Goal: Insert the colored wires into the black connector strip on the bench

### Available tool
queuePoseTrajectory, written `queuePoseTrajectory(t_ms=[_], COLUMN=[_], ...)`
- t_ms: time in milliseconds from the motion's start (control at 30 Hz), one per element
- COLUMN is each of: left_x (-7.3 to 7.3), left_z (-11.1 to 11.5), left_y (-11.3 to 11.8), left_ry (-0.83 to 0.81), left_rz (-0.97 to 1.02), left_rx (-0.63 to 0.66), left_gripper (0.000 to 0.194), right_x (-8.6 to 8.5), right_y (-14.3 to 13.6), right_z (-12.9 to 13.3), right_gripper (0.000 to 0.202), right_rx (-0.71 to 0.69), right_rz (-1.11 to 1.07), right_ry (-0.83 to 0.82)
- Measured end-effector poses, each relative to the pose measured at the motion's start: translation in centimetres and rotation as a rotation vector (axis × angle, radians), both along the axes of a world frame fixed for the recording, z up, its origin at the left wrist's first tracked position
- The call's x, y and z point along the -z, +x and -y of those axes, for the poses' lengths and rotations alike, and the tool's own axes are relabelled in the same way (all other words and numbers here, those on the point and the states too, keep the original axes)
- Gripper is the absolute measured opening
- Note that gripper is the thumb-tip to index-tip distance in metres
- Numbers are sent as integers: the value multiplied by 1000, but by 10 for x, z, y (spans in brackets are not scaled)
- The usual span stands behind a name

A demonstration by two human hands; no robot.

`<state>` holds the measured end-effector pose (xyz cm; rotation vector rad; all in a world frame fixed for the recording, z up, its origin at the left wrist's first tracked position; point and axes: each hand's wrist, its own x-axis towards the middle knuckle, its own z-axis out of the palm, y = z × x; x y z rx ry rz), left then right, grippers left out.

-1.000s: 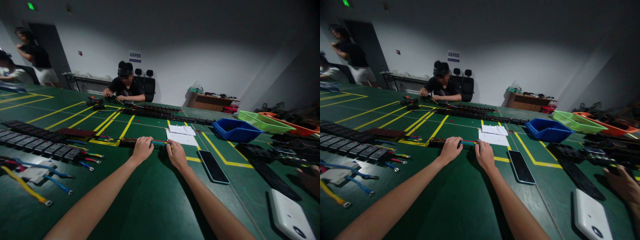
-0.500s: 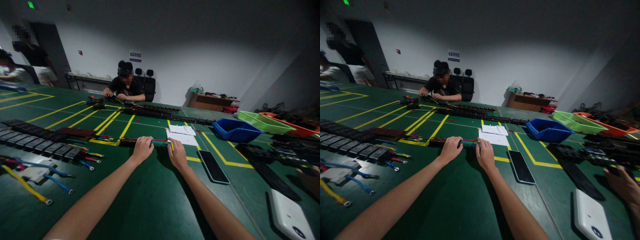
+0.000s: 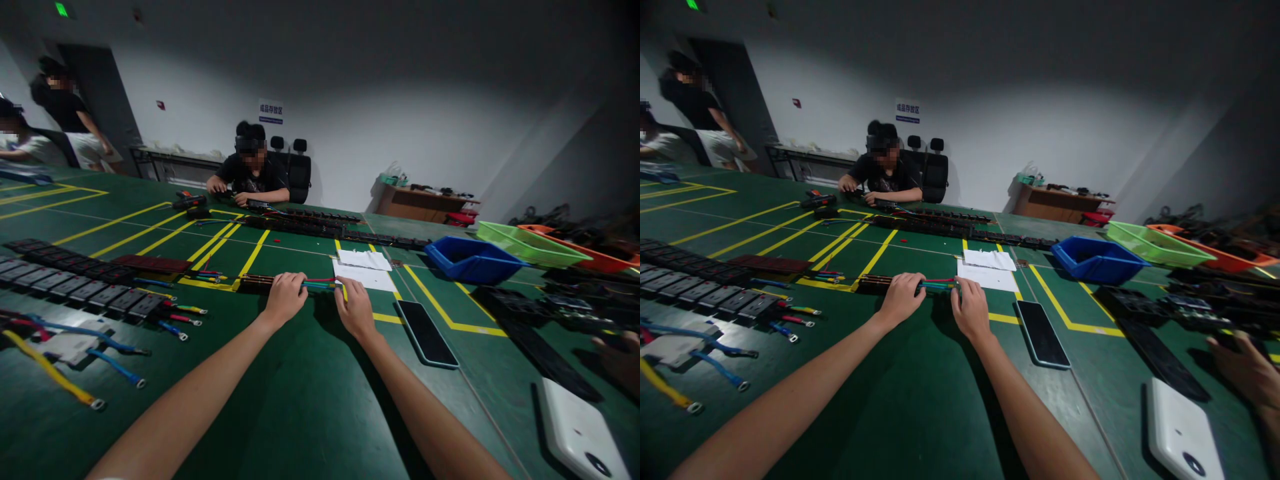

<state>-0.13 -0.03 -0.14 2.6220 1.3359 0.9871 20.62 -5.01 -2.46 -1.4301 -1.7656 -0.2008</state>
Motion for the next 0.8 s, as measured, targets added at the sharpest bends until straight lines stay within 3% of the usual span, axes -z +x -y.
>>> queuePoseTrajectory(t_ms=[200, 533, 800], left_x=[0, -2, -2], left_z=[0, 0, 1], left_y=[0, 1, 0], left_ry=[-13, 12, -5], left_rz=[-1, -20, -19], left_rx=[1, -24, -18], left_gripper=[20, 17, 19], right_x=[-4, 4, 1], right_y=[-3, 1, -2], right_z=[5, -3, -1], right_gripper=[42, 34, 35], right_rx=[-77, 60, 90], right_rz=[-1, 71, 94], right_ry=[64, -5, -48])
